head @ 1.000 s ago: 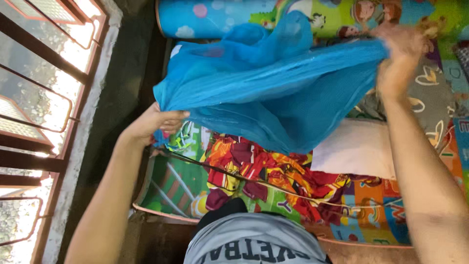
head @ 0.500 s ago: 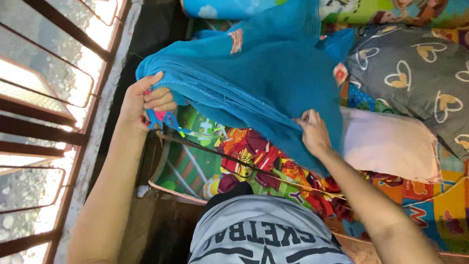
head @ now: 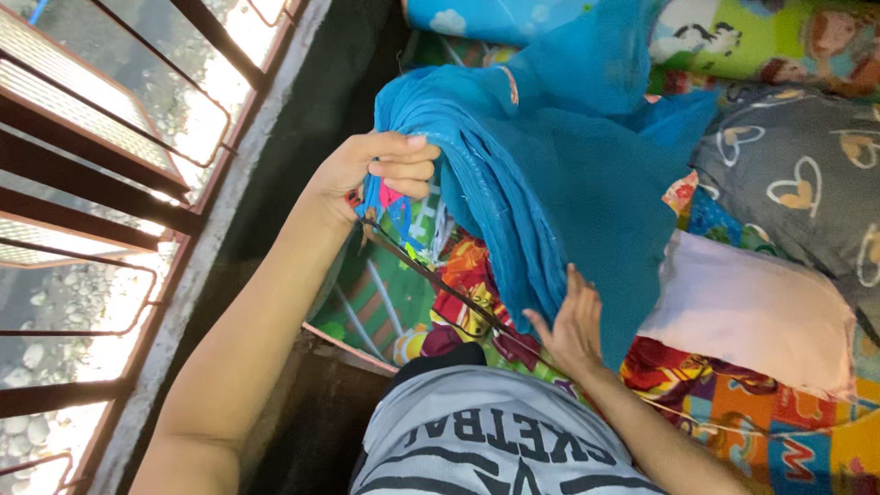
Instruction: The person unties a mosquito net from a wooden beam, gathers the fabric over a bed, folds the blue mesh material into a compact shape, and secures it with its attached ties.
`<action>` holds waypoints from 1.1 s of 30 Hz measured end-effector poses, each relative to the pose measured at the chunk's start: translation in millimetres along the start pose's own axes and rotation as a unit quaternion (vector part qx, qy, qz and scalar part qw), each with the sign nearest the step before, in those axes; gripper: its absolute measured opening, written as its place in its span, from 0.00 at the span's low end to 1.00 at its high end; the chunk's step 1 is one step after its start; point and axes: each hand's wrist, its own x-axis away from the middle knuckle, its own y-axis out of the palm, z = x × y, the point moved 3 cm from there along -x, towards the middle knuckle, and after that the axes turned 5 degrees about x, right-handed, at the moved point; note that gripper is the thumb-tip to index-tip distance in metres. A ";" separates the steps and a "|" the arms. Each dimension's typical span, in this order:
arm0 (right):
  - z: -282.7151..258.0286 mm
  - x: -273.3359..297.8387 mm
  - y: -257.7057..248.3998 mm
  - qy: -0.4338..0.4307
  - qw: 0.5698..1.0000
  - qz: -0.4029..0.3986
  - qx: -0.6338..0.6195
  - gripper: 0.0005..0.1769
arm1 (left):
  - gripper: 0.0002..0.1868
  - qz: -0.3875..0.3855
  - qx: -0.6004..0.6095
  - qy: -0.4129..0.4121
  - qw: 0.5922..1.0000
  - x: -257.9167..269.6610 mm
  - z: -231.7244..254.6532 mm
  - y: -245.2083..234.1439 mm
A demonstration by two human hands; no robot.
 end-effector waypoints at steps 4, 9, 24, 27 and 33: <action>-28.5 -10.5 -3.9 0.048 0.998 -0.004 0.034 0.78 | 0.19 -0.072 0.016 -0.073 0.995 -14.0 -13.0 17.1; -41.4 -47.1 8.8 0.267 0.960 -0.074 0.034 0.81 | 0.13 -0.071 -0.014 -0.092 0.993 -30.9 -32.5 45.4; 133.9 -77.4 -282.4 0.002 0.961 0.201 0.192 0.14 | 0.32 0.263 -0.395 -0.125 0.871 4.1 54.7 -53.0; 112.2 -68.4 -370.2 0.059 0.957 0.267 0.092 0.09 | 0.30 0.101 -0.349 -0.020 0.931 2.8 75.2 -42.5; 128.2 -122.5 -315.2 0.009 0.984 0.074 0.163 0.29 | 0.33 0.238 -0.123 -0.178 0.947 -78.9 78.8 -126.5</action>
